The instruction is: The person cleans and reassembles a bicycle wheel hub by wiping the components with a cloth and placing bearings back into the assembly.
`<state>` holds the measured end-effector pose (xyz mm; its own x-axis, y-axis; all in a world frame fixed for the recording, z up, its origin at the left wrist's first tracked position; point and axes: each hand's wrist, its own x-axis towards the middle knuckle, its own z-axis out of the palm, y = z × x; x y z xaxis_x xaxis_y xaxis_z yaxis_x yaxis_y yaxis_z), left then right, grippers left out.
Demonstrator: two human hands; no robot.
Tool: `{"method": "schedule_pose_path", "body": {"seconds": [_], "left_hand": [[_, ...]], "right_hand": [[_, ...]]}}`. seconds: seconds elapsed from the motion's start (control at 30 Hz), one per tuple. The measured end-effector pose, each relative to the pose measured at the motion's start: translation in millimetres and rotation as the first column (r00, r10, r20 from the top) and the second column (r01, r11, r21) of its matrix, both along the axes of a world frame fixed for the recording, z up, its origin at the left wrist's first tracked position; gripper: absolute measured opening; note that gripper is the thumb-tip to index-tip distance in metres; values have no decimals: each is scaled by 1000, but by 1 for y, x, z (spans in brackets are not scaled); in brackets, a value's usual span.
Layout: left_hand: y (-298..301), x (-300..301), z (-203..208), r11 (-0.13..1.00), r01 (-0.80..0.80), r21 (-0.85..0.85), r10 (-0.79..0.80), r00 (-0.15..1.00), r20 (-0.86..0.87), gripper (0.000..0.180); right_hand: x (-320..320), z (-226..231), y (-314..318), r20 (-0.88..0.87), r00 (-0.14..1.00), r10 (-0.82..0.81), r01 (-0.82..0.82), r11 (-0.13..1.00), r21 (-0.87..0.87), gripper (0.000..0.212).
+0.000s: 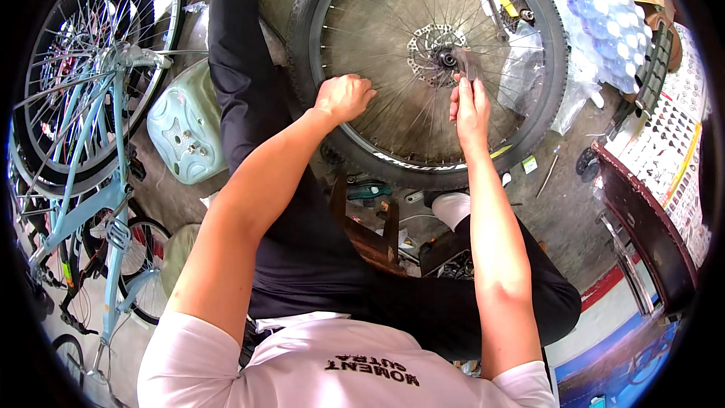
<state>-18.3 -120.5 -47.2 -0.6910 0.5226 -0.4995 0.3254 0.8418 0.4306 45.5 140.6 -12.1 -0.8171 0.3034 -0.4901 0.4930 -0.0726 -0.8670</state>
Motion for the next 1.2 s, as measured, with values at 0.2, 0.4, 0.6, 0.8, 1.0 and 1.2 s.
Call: {"method": "schedule_pose_path", "body": {"seconds": [0.2,0.4,0.6,0.8,1.0,1.2], "left_hand": [[0,2,-3,1000,-11,27,11,1000,-14,27],[0,1,-2,1000,-4,13,4,1000,-11,27],[1,1,0,1000,-5,14,5,1000,-10,27],[-1,1,1,1000,-2,28,2,1000,-22,27],[0,2,3,1000,-10,-2,10,1000,-5,27],[-1,3,2,1000,2,19,-2,1000,-15,26]], "right_hand": [[1,2,3,72,996,42,-46,998,52,31],[3,2,3,40,998,43,-45,998,51,30],[6,-3,0,-44,997,66,-61,993,100,30],[8,-3,-3,-50,996,78,-76,996,39,30],[16,-8,0,-64,993,95,-90,992,86,27],[16,-2,-2,-54,997,60,-57,997,51,30]]}}
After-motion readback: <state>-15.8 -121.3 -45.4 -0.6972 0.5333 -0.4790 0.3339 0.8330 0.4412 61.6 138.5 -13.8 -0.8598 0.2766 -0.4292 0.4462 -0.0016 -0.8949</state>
